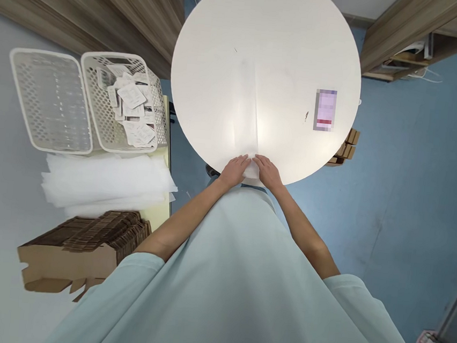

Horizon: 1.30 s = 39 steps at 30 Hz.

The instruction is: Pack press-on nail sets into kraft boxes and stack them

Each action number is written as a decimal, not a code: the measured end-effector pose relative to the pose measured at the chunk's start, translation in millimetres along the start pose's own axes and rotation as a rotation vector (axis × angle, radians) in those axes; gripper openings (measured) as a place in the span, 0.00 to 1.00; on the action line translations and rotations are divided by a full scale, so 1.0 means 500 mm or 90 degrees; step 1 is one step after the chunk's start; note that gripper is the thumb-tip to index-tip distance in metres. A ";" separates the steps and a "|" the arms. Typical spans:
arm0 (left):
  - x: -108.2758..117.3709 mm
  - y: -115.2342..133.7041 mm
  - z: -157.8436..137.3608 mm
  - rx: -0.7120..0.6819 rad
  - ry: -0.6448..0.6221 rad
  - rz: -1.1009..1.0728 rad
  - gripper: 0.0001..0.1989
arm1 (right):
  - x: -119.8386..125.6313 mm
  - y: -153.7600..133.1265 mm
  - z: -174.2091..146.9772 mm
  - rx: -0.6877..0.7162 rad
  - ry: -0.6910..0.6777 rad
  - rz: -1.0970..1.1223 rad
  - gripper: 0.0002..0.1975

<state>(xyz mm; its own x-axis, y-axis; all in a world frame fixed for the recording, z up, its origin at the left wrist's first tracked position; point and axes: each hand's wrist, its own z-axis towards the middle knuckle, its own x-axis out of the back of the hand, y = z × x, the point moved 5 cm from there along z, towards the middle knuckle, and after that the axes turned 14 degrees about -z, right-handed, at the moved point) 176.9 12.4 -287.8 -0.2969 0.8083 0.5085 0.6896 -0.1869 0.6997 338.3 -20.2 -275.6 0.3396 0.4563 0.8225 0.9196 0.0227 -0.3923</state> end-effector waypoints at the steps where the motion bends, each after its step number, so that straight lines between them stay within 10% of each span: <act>1: 0.001 0.000 -0.002 0.006 0.004 -0.010 0.43 | -0.001 0.002 0.001 0.003 -0.006 0.007 0.35; 25: 0.077 -0.048 0.046 0.397 0.324 -0.327 0.22 | 0.021 0.023 0.117 -0.253 -0.006 0.079 0.14; 29: 0.086 -0.035 0.048 0.398 0.361 -0.302 0.26 | 0.025 0.012 0.120 -0.281 0.012 0.046 0.13; 33: 0.107 -0.019 0.061 0.298 0.385 -0.201 0.29 | 0.041 -0.014 0.134 -0.128 0.065 -0.041 0.19; 39: 0.088 -0.028 0.103 0.065 0.199 -0.178 0.33 | 0.044 -0.015 0.156 0.058 -0.008 -0.053 0.28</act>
<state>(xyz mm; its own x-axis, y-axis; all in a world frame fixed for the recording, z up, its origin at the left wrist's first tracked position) 188.0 79.4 -301.0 -0.6566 0.6092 0.4446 0.6114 0.0848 0.7868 323.6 59.1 -286.8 0.2605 0.4601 0.8488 0.9222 0.1417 -0.3599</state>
